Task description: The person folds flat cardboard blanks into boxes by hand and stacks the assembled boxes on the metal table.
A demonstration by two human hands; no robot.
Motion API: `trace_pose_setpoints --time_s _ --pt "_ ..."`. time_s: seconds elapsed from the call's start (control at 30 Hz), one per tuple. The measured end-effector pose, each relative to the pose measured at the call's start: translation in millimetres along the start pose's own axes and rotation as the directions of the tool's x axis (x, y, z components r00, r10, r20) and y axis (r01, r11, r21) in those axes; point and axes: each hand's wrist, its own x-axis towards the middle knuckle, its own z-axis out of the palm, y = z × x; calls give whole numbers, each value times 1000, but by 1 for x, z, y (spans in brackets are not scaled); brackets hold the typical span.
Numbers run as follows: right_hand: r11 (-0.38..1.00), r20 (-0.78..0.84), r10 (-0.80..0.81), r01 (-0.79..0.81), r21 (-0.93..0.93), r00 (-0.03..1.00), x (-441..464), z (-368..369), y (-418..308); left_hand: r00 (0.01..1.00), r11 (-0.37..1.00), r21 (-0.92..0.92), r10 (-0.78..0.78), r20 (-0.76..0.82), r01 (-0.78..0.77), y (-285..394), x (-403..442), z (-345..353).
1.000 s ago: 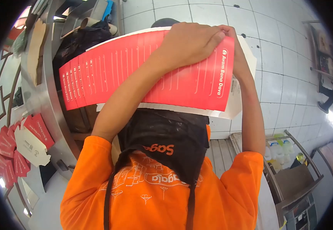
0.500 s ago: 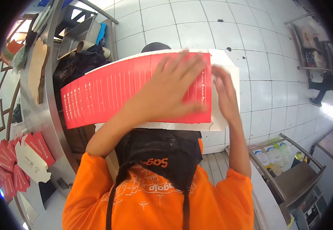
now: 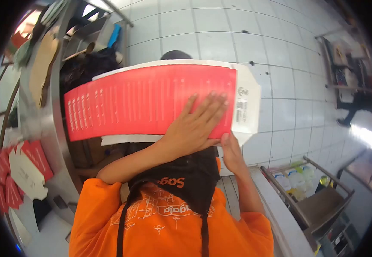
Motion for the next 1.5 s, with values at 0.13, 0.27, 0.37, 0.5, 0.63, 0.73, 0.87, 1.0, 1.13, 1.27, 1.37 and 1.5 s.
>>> trace_pose_setpoints --time_s 0.13,0.27,0.37,0.5,0.63,0.73,0.87,1.0,1.13,1.27,1.37,1.5 --pt "977 -54 25 -36 -210 998 -2 -53 50 989 978 -189 -113 -99 93 -4 -24 -30" --pt "990 -361 -116 80 -115 925 50 -44 32 746 812 71 -492 -449 579 -81 -133 -128" --pt "964 -322 -241 263 27 915 64 -52 38 324 409 114 -492 -808 905 -125 -259 -228" --pt "950 -206 -308 310 -22 929 85 -89 -5 42 -91 109 -547 -836 990 -152 -415 -293" --pt "927 -198 -368 341 -157 909 87 -85 -32 -41 79 -126 -672 -740 989 -160 -469 -302" --pt "863 -149 -437 368 -346 887 84 -87 -37 -66 55 -116 -557 -828 992 -127 -402 -316" --pt "751 -136 -476 321 -576 869 80 -75 -73 319 166 276 -369 -873 947 -90 -281 -331" --pt "361 55 -746 473 -803 664 88 -48 -122 757 458 636 -138 -639 621 -78 -164 -316" --pt "147 167 -874 574 -805 457 80 9 -175 895 723 646 87 -438 245 -49 -23 -232" --pt "297 112 -651 388 -873 751 76 -22 -174 904 657 748 373 -211 -97 6 70 -176" --pt "108 100 -741 265 -958 664 71 -50 -158 782 758 539 565 -263 -367 -5 127 -148" --pt "377 -27 -717 354 -856 696 51 -51 -138 613 620 404 773 -165 -672 -20 157 -118"
